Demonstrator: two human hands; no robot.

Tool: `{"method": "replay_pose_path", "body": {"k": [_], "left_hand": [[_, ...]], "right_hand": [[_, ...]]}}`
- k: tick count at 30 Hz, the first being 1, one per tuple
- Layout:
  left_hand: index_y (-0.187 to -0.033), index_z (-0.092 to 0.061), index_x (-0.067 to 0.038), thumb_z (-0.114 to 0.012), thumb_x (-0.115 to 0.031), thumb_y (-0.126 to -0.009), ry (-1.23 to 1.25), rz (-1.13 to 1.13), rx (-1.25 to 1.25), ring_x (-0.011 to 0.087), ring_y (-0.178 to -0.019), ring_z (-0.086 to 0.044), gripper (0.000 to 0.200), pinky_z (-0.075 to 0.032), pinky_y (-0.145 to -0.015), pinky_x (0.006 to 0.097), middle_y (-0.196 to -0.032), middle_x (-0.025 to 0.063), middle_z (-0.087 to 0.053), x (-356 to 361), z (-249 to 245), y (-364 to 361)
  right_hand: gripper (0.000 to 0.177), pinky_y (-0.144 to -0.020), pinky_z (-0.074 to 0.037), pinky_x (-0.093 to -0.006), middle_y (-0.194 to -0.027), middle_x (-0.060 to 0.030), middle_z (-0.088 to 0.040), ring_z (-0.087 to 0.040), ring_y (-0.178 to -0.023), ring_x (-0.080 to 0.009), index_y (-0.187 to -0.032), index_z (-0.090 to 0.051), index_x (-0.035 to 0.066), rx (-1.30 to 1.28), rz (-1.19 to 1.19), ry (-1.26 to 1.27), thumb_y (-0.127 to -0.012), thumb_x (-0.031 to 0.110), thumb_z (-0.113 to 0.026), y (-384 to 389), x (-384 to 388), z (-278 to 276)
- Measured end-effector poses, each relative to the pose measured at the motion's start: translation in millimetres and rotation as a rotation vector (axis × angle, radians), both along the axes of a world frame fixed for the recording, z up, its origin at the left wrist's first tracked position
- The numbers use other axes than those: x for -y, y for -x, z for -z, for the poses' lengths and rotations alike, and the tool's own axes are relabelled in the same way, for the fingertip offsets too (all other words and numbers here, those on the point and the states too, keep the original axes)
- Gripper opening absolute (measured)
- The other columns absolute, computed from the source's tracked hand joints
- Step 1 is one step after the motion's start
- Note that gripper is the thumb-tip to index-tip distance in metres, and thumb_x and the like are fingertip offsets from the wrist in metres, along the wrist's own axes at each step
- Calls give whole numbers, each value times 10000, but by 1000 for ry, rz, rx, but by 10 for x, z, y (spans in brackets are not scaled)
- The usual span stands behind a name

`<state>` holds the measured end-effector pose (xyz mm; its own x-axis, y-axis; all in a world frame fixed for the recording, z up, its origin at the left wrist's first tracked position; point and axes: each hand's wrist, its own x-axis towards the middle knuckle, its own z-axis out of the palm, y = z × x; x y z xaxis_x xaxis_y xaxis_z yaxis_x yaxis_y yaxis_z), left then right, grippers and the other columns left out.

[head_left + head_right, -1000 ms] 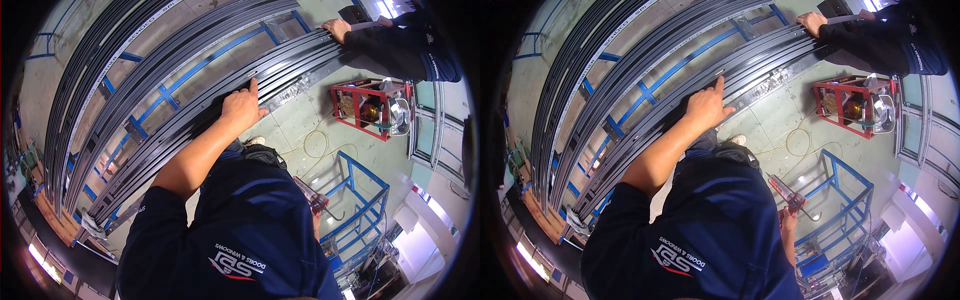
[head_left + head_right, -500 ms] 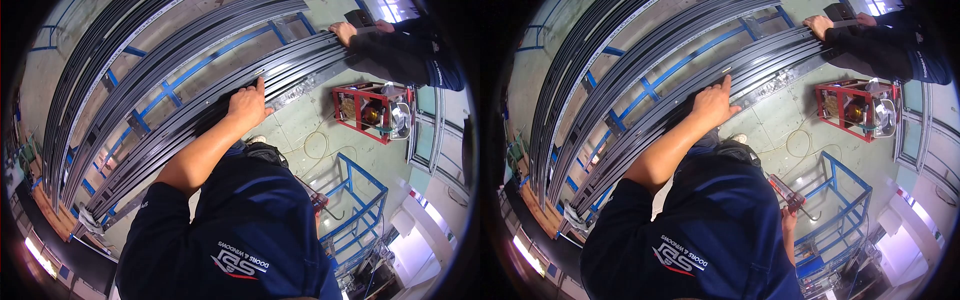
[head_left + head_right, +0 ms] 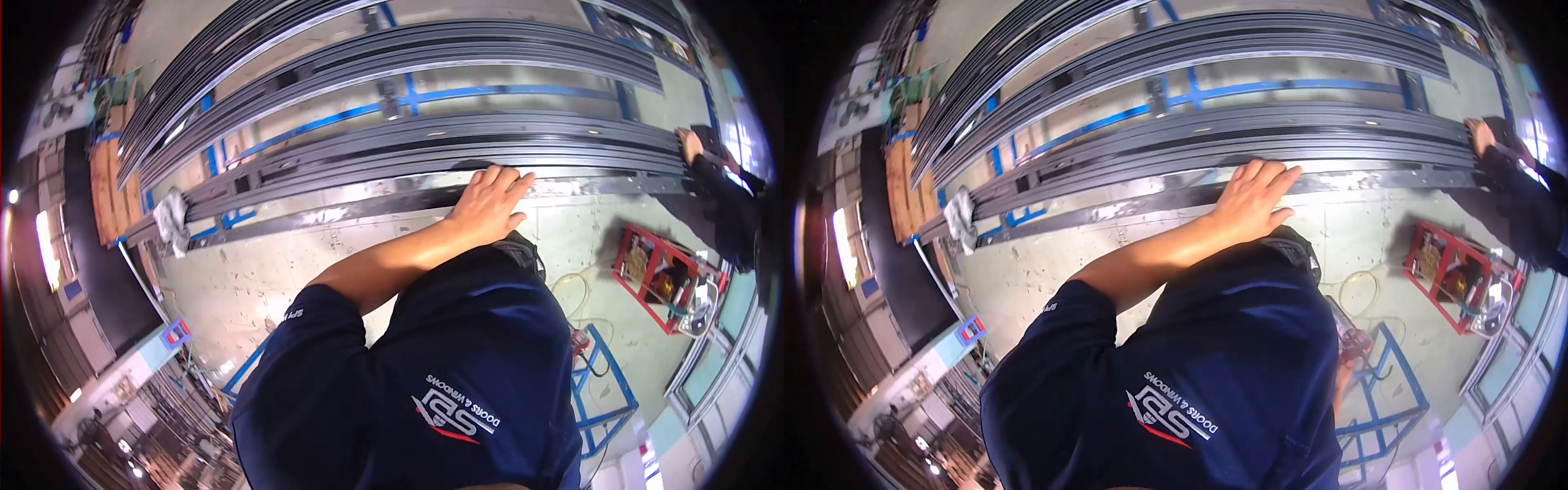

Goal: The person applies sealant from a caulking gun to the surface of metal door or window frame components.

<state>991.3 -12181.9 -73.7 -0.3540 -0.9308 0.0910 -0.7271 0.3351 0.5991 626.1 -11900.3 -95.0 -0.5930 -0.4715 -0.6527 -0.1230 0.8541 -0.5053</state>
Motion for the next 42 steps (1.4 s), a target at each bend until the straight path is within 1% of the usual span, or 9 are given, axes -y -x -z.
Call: {"method": "replay_pose_path", "body": {"k": [6, 11, 16, 21, 25, 27, 31, 36, 42], "left_hand": [[-1328, -527, -106, -741, -296, -779, 20, -331, 188, 320, -1185, -467, 619, -377, -966, 484, -1260, 112, -526, -1112, -11, -1545], [-1397, -462, -149, -820, -370, -695, 40, -611, 445, 355, -1286, -400, 818, -338, -1024, 530, -1390, 132, -446, -1712, 25, -3091], [-1493, -317, -172, -879, -420, -605, -3, -814, 657, 401, -1402, -271, 1080, -247, -1105, 564, -1522, 152, -314, -1862, -170, -4428], [-1515, -272, -174, -922, -406, -505, -196, -753, 763, 397, -1450, -200, 1223, -157, -1132, 623, -1553, 117, -291, -1797, -304, -5557], [-1522, -258, -177, -931, -380, -464, -350, -535, 844, 384, -1463, -182, 1271, -105, -1152, 630, -1548, 113, -312, -1725, -336, -6208], [-1511, -296, -167, -920, -434, -466, -356, -434, 823, 372, -1463, -191, 1245, -81, -1157, 631, -1529, 102, -356, -1721, -325, -6418], [-1476, -374, -132, -871, -564, -495, -400, -351, 817, 317, -1446, -261, 1181, -37, -1167, 616, -1480, 97, -429, -1729, -253, -6631], [-1463, -388, -104, -883, -521, -512, -394, -319, 726, 291, -1424, -312, 1151, -25, -1181, 583, -1465, 97, -439, -1725, -304, -6671], [-1439, -418, -115, -909, -439, -513, -338, -296, 628, 268, -1340, -422, 1097, -32, -1192, 547, -1398, 105, -477, -1736, -327, -6714]], "right_hand": [[388, -363, -264, -238, -518, 19, -441, -369, -386, -69, -668, -631, 22, 69, -116, 37, -965, 254, -537, -392, -4, 125], [351, -372, -281, -230, -532, 13, -479, -396, -403, -67, -656, -609, 44, 0, -237, 26, -945, 239, -561, -606, -484, 396], [208, -384, -337, -238, -562, -23, -550, -450, -420, -77, -786, -551, 80, 225, -103, -130, -950, 208, -562, -1069, -711, 319], [274, -331, -319, -259, -537, -26, -537, -435, -366, -97, -744, -544, 80, -113, -216, 166, -959, 249, -558, -1667, -1092, 642], [304, -311, -289, -266, -535, -24, -544, -403, -341, -95, -750, -575, 61, -135, -20, -266, -970, 269, -545, -2820, -731, -39], [341, -314, -277, -260, -535, -38, -564, -396, -344, -90, -710, -592, 52, -137, -73, -181, -968, 272, -556, -3181, -774, -133], [370, -323, -268, -250, -550, -62, -606, -392, -351, -83, -667, -609, 44, -153, -29, -66, -962, 266, -575, -3646, -934, -235], [280, -337, -274, -233, -599, -79, -643, -401, -360, -73, -738, -590, 52, 19, 31, 12, -956, 227, -585, -3926, -959, -387], [152, -379, -285, -214, -622, -35, -611, -421, -427, -54, -867, -575, 81, -45, 72, -25, -960, 200, -591, -4027, -1054, -395]]}}
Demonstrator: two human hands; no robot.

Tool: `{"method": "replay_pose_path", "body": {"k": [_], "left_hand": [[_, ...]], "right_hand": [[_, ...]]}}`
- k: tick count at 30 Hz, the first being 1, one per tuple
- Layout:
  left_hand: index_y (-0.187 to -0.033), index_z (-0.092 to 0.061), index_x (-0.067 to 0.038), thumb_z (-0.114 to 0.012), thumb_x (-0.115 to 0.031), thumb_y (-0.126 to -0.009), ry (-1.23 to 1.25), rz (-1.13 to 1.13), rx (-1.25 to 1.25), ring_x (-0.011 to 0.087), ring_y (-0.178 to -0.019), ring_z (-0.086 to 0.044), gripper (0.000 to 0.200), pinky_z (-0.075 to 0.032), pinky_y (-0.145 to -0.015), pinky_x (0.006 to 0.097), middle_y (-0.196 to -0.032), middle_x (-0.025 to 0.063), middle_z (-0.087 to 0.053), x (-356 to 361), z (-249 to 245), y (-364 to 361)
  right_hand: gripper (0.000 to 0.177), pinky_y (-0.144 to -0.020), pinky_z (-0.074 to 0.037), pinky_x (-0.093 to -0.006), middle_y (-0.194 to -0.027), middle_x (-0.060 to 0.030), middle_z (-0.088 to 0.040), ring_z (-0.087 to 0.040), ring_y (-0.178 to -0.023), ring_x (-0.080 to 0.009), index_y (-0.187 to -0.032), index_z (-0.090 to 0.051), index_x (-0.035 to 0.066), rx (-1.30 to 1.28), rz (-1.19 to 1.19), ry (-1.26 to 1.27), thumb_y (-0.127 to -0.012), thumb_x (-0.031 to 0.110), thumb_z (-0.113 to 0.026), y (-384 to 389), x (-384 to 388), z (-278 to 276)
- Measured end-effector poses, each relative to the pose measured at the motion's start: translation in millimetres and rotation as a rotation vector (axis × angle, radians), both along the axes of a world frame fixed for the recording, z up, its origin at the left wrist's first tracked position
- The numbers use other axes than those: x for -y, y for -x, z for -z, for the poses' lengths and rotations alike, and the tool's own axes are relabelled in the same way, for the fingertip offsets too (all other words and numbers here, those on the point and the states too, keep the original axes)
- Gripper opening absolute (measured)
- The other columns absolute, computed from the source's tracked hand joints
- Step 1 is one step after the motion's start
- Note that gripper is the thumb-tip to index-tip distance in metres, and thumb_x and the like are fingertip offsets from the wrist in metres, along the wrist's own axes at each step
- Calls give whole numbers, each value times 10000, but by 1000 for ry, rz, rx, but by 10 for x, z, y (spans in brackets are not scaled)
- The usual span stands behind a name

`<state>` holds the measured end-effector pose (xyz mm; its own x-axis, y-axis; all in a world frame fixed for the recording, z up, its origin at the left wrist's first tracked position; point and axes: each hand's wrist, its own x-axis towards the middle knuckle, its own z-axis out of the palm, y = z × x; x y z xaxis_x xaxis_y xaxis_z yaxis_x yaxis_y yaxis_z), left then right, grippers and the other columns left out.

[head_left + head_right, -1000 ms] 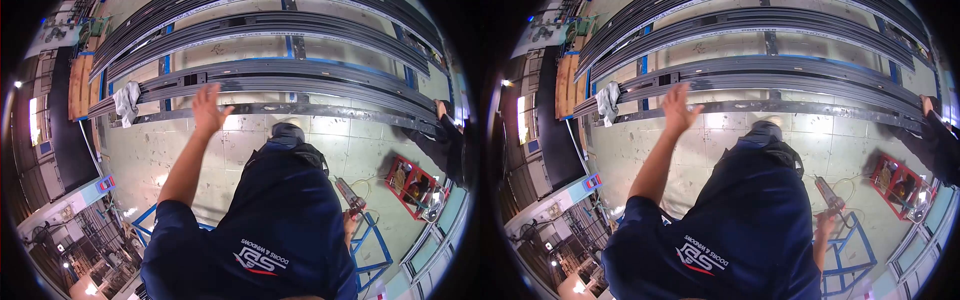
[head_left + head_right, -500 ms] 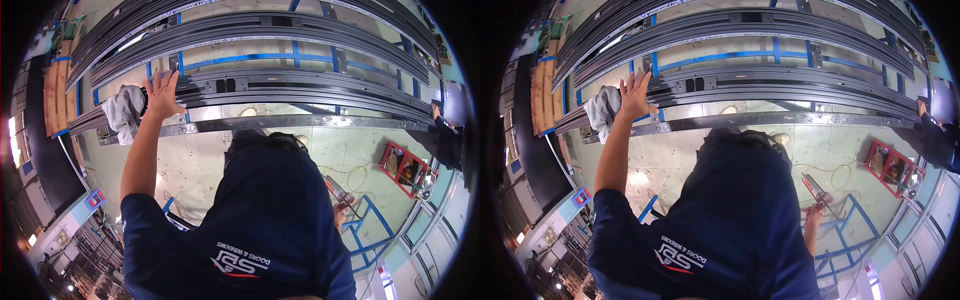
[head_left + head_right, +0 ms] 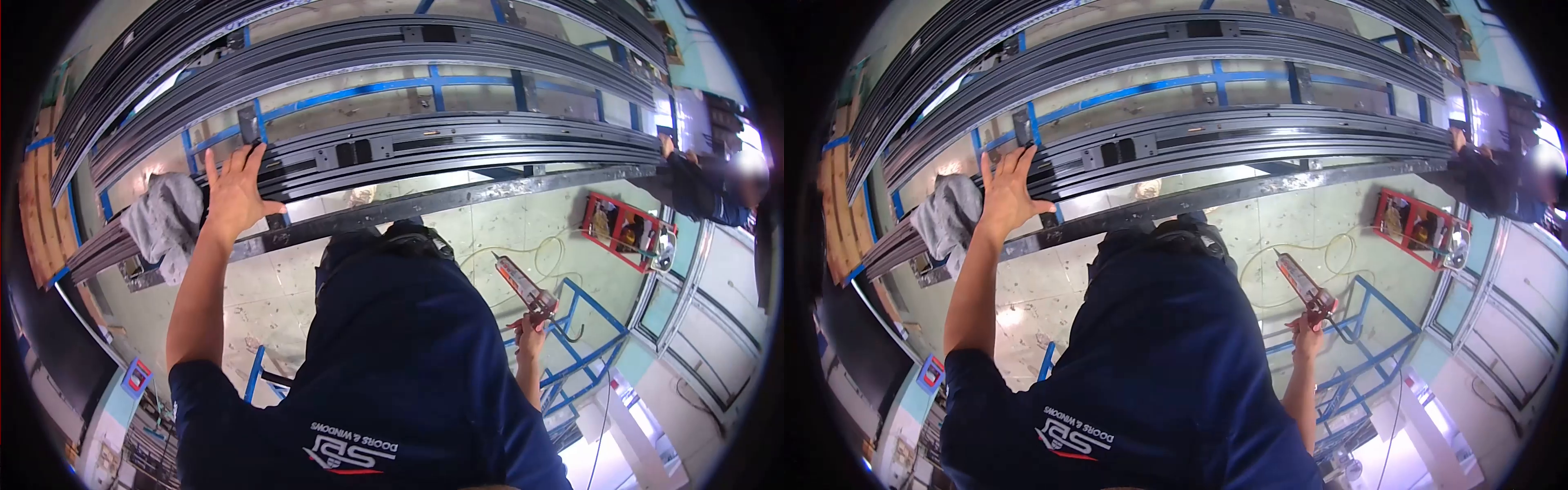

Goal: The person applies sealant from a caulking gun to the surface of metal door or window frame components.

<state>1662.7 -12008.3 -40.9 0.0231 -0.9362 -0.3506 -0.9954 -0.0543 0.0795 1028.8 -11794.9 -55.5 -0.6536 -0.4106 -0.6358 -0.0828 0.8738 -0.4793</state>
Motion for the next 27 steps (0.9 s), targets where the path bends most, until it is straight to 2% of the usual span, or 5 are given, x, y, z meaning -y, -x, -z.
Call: {"method": "replay_pose_path", "body": {"k": [8, 15, 18, 24, 27], "left_hand": [[-1429, -432, -85, -877, -503, -520, 25, 74, -23, 274, -1299, -470, 1095, -49, -1190, 553, -1378, 129, -494, 20, 16, -19], [-1437, -411, -62, -828, -581, -547, -1, 106, 45, 280, -1305, -471, 1111, -47, -1189, 560, -1391, 148, -491, 32, 9, 0], [-1448, -394, -65, -820, -592, -554, 1, 116, 65, 279, -1313, -466, 1121, -44, -1190, 558, -1400, 151, -487, 28, 23, 2], [-1453, -385, -69, -821, -587, -559, -15, 110, 70, 275, -1321, -460, 1121, -51, -1189, 557, -1404, 151, -484, 30, 17, 9], [-1456, -381, -70, -823, -587, -554, -15, 109, 74, 276, -1321, -460, 1129, -58, -1189, 555, -1406, 152, -481, 34, 15, 16]], "right_hand": [[155, -394, -324, -237, -616, -35, -598, -462, -442, -79, -821, -585, 87, -71, 59, -89, -934, 191, -600, -190, -385, -18], [292, -379, -333, -266, -554, -28, -561, -471, -410, -104, -683, -597, 63, -123, 14, -181, -884, 271, -635, -362, -761, -12], [283, -381, -340, -273, -554, -28, -560, -477, -411, -109, -691, -603, 64, -182, -38, -292, -874, 278, -639, -441, -757, -71], [278, -382, -346, -280, -553, -32, -560, -477, -410, -116, -691, -608, 67, -237, -32, -343, -872, 276, -635, -511, -710, -42], [286, -383, -345, -275, -556, -34, -566, -477, -412, -112, -691, -608, 66, -129, 3, -271, -878, 279, -642, -406, -790, 91]]}}
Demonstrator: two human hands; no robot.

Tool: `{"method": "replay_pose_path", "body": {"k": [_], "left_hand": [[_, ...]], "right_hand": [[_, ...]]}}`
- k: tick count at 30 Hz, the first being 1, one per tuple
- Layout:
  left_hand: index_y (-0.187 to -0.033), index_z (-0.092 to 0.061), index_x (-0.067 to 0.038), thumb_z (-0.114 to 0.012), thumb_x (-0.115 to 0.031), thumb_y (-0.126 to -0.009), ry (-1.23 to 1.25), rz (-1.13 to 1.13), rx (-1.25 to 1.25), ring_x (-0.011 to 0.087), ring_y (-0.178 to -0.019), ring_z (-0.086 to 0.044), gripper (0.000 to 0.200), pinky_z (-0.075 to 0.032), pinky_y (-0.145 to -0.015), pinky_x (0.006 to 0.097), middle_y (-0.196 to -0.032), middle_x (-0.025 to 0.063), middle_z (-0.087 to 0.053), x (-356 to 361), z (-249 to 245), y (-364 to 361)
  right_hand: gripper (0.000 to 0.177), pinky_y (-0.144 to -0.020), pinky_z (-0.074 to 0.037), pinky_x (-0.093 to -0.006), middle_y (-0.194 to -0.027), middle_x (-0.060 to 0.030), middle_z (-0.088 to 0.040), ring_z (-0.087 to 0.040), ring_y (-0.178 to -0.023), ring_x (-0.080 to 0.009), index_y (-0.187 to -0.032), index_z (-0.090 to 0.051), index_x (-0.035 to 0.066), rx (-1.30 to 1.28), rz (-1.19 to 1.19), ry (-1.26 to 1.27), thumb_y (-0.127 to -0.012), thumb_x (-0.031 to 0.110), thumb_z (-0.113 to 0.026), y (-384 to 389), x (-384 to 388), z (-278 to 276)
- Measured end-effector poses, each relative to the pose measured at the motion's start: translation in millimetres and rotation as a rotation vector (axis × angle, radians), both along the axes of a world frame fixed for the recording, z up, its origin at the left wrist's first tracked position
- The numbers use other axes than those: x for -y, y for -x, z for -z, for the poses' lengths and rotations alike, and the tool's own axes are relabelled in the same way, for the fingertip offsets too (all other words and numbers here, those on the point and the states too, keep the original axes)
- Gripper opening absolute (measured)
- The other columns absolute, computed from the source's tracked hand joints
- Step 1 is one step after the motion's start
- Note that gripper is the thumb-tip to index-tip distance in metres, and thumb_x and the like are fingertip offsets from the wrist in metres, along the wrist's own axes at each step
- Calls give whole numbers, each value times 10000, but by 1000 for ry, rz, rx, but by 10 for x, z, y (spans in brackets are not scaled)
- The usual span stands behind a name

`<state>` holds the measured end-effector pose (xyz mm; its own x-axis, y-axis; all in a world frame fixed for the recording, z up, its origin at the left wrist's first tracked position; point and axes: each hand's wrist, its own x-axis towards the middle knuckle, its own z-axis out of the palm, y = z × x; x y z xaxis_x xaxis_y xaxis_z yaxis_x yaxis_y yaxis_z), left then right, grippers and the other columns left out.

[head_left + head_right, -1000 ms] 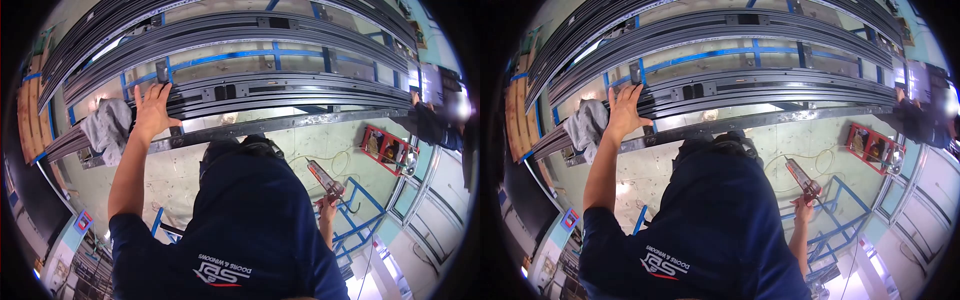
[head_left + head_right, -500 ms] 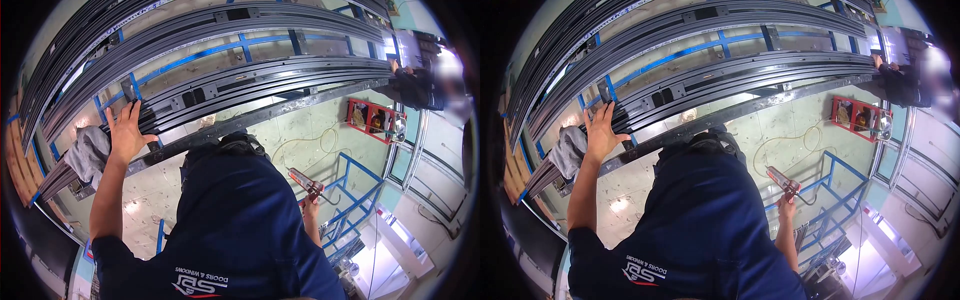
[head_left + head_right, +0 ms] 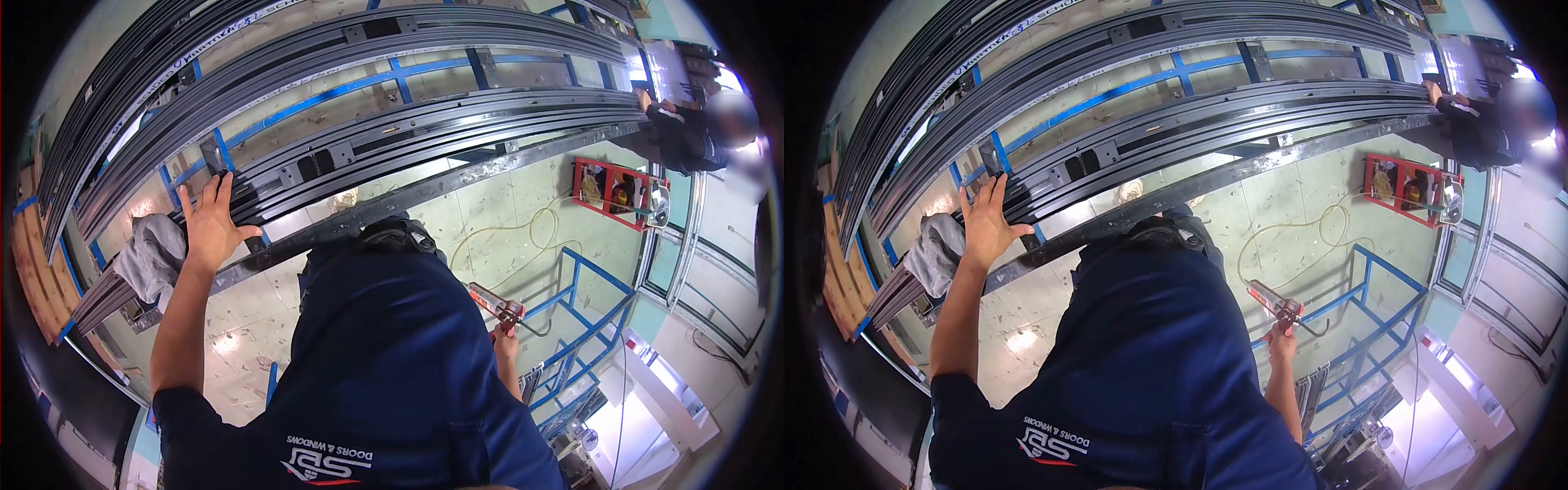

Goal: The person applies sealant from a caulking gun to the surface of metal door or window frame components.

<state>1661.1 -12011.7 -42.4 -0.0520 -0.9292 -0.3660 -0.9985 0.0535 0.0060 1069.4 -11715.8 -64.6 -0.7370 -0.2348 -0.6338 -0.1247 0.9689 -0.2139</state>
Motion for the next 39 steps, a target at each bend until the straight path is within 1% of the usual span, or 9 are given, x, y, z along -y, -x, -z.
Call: {"method": "replay_pose_path", "body": {"k": [7, 13, 19, 21, 22, 24, 34, 37, 39], "left_hand": [[-1460, -375, -76, -831, -583, -553, -4, -1, 0, 266, -1328, -455, 1135, -54, -1189, 550, -1415, 145, -469, -3, 1, 3], [-1467, -371, -95, -842, -589, -523, -23, -16, 16, 252, -1334, -447, 1165, -66, -1190, 545, -1413, 126, -461, 24, 18, 32], [-1466, -372, -100, -866, -546, -488, 0, -14, -4, 266, -1338, -433, 1183, -110, -1173, 568, -1398, 125, -458, 28, 61, 28], [-1461, -378, -97, -867, -541, -492, -10, -11, 3, 272, -1342, -428, 1173, -130, -1166, 580, -1409, 126, -451, 40, 68, 33], [-1463, -373, -95, -865, -544, -491, -12, -11, 7, 272, -1344, -425, 1179, -139, -1163, 584, -1417, 128, -446, 35, 90, 20], [-1465, -367, -94, -863, -548, -490, -20, -9, 16, 271, -1347, -423, 1184, -148, -1159, 588, -1424, 131, -440, 35, 104, 19], [-1488, -319, -96, -794, -626, -484, -19, 15, 57, 289, -1356, -406, 1231, -160, -1152, 604, -1430, 140, -435, 19, 150, -5], [-1485, -325, -98, -798, -618, -490, -32, 6, 53, 289, -1355, -407, 1218, -163, -1148, 607, -1429, 136, -439, 42, 107, 22], [-1484, -329, -101, -810, -601, -500, -48, 0, 53, 286, -1354, -409, 1205, -165, -1146, 609, -1430, 132, -441, 63, 89, 68]], "right_hand": [[301, -390, -347, -265, -562, -39, -584, -481, -418, -107, -675, -613, 60, 68, 122, 93, -884, 274, -647, -15, 51, 18], [276, -409, -364, -265, -585, -45, -608, -497, -439, -105, -678, -618, 51, 60, 153, 71, -879, 238, -647, -33, 29, 0], [268, -436, -370, -267, -590, -44, -608, -515, -472, -107, -681, -609, 47, 39, 122, -10, -886, 216, -645, -44, -97, -11], [330, -372, -345, -275, -520, -21, -547, -483, -391, -110, -661, -604, 64, 65, 120, 73, -896, 293, -645, -41, -161, 27], [330, -372, -345, -275, -520, -21, -547, -483, -391, -110, -661, -604, 64, 68, 124, 69, -896, 293, -645, -19, -182, 27], [266, -457, -374, -276, -595, -42, -611, -519, -493, -106, -695, -614, 47, 93, 126, -51, -898, 216, -649, 28, -232, 25], [299, -470, -385, -274, -578, -33, -616, -533, -502, -103, -645, -634, 45, 30, 146, -106, -888, 218, -652, 50, -125, 33], [268, -484, -402, -280, -578, -37, -622, -537, -496, -115, -671, -638, 42, 51, 137, -65, -884, 206, -642, 91, -86, 31], [194, -509, -410, -275, -625, -17, -610, -534, -546, -103, -721, -623, 61, 32, 98, -60, -877, 176, -627, 96, -61, 13]]}}
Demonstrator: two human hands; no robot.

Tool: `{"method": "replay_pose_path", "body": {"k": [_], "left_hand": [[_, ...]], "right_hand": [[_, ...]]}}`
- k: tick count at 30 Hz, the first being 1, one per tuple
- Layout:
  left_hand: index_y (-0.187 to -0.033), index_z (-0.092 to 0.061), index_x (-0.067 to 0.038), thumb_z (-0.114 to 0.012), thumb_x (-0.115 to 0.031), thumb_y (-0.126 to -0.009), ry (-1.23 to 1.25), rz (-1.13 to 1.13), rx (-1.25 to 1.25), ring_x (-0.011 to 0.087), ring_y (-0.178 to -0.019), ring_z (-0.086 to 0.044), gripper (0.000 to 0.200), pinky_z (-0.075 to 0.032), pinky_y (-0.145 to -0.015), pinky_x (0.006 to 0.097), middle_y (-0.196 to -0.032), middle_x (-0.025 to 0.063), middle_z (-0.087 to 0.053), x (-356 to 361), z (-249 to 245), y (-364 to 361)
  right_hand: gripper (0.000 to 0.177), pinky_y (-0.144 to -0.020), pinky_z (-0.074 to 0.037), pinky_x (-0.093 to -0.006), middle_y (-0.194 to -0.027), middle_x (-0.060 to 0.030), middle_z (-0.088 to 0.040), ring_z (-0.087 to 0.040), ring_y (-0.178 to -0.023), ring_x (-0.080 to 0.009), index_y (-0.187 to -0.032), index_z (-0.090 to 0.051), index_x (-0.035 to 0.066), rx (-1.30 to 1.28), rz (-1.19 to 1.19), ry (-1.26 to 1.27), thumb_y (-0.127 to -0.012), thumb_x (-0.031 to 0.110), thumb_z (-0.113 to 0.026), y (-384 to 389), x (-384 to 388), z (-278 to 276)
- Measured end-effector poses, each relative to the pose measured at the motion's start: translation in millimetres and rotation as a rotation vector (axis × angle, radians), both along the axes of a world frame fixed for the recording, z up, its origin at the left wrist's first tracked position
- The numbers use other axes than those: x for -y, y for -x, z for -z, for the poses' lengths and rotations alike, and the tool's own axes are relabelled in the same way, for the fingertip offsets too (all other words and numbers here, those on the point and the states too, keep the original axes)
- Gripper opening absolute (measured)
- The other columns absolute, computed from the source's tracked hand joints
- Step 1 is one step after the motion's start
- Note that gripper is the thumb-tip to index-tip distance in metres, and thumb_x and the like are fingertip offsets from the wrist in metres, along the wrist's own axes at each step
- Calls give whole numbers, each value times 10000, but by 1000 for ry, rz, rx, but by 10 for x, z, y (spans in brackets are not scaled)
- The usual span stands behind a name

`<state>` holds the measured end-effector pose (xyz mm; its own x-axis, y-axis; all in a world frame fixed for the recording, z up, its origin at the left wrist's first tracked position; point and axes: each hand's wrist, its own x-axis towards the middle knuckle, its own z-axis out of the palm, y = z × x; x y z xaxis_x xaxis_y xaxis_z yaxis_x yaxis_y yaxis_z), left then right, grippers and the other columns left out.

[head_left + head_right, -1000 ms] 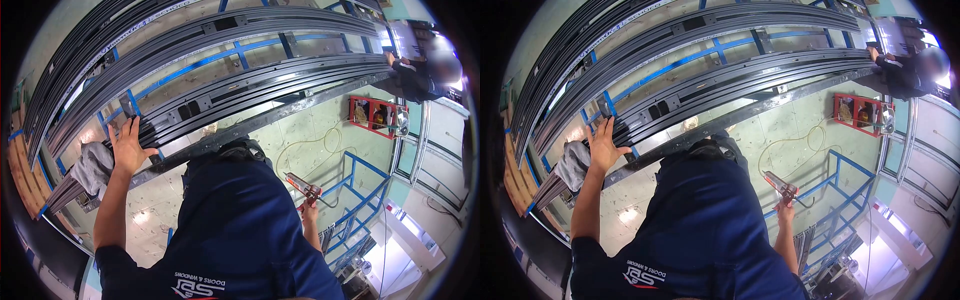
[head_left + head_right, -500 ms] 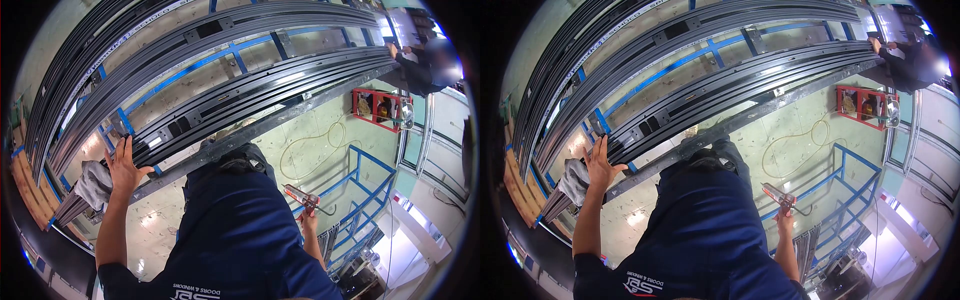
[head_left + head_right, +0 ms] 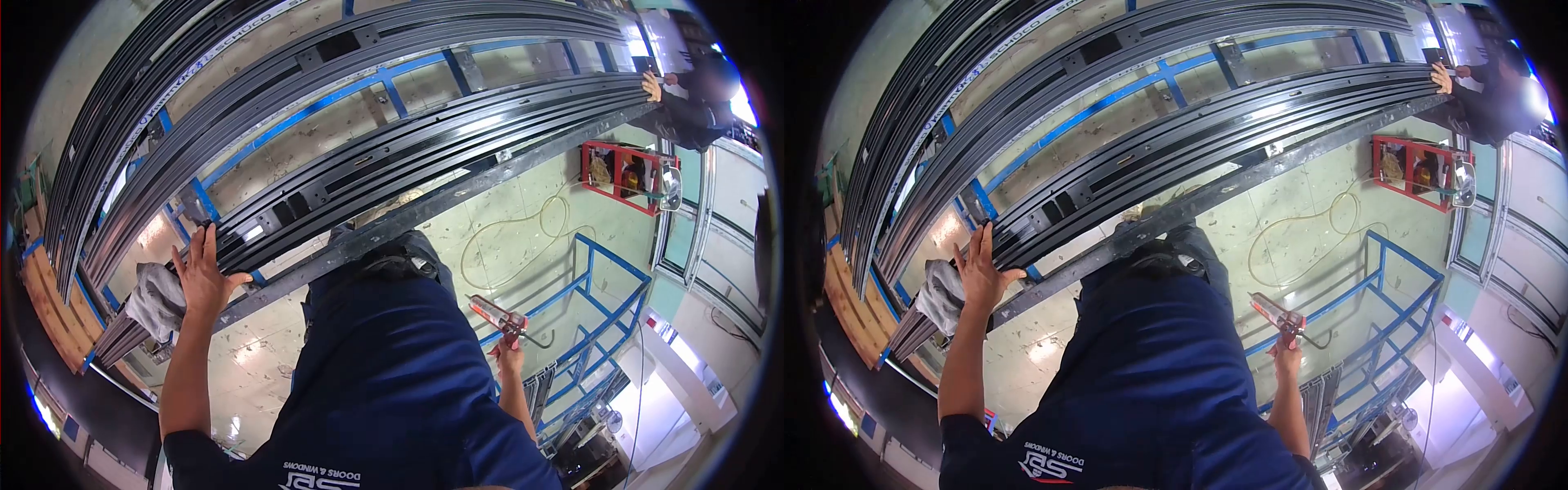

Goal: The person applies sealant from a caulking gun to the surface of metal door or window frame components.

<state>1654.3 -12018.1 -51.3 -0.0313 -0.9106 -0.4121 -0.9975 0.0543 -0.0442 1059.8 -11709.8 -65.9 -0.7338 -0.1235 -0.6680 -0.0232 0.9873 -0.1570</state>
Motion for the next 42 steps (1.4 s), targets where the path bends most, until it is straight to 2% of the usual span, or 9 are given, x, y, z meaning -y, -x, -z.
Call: {"method": "replay_pose_path", "body": {"k": [4, 9, 12, 16, 20, 24, 25, 28, 42], "left_hand": [[-1479, -347, -114, -864, -501, -539, -47, -63, -24, 263, -1373, -391, 1141, -154, -1145, 605, -1462, 121, -430, 4, -10, -20], [-1514, -273, -83, -852, -443, -635, -94, -20, 36, 330, -1433, -302, 1112, -73, -1171, 602, -1523, 144, -361, 71, -195, 274], [-1493, -330, -93, -861, -440, -619, 98, 149, -373, 341, -1430, -300, 1079, -126, -1157, 622, -1526, 144, -346, 188, -454, 823], [-1381, -489, -100, -808, -399, -657, 386, 393, -1119, 376, -1394, -342, 846, -236, -1089, 649, -1493, 149, -390, 244, -764, 1756], [-1371, -497, -175, -715, -248, -774, 647, 569, -1332, 363, -1413, -309, 640, -217, -1150, 622, -1530, 130, -330, 242, -1159, 2470], [-1410, -426, -180, -678, -227, -838, 648, 377, -1269, 362, -1402, -305, 626, -271, -1142, 597, -1523, 136, -337, 414, -1148, 2487], [-1420, -397, -180, -667, -247, -861, 757, 362, -1136, 342, -1280, -436, 624, -333, -1107, 559, -1428, 124, -415, 455, -1088, 2368], [-1266, -532, -147, -661, -179, -840, 778, 269, -1177, 248, -945, -546, 446, -424, -880, 432, -1029, 57, -544, 531, -912, 2107], [-1114, -587, -131, -774, -65, -633, 930, -12, -1254, 256, -946, -568, 521, -426, -805, 377, -996, 42, -581, 580, -395, 1711]], "right_hand": [[80, -375, -278, -229, -579, 47, -468, -394, -429, -53, -900, -583, 173, 66, 43, 300, -897, 215, -652, 269, -110, 5], [175, -424, -319, -182, -729, -3, -621, -415, -495, -35, -1110, -572, 110, -36, 27, 519, -967, 208, -597, 74, 690, -1047], [346, -841, -470, -354, -935, -54, -594, -573, -920, -175, -1167, -557, 62, -87, 3, 606, -1018, 369, -502, -189, 1133, -1744], [400, -993, -457, -492, -1183, -168, -599, -530, -1211, -343, -1190, -532, 47, 534, -140, 998, -992, 396, -532, -258, 1467, -2316], [442, -924, -425, -484, -1044, -124, -601, -569, -1006, -261, -1112, -515, 57, 678, -266, 983, -948, 461, -586, -831, 1983, -2572], [483, -869, -434, -493, -938, -121, -598, -595, -884, -257, -1089, -491, 38, 725, -391, 841, -928, 477, -614, -1198, 2285, -2632], [483, -869, -434, -493, -938, -121, -598, -595, -884, -257, -1089, -491, 38, 723, -409, 835, -928, 477, -614, -1254, 2363, -2622], [519, -805, -472, -504, -886, -151, -598, -616, -783, -286, -1075, -493, 25, 791, -553, 735, -917, 504, -617, -1460, 2588, -2585], [662, -744, -549, -425, -842, -189, -638, -677, -760, -303, -1123, -515, -88, 630, -874, 558, -934, 546, -535, -2320, 3247, -2650]]}}
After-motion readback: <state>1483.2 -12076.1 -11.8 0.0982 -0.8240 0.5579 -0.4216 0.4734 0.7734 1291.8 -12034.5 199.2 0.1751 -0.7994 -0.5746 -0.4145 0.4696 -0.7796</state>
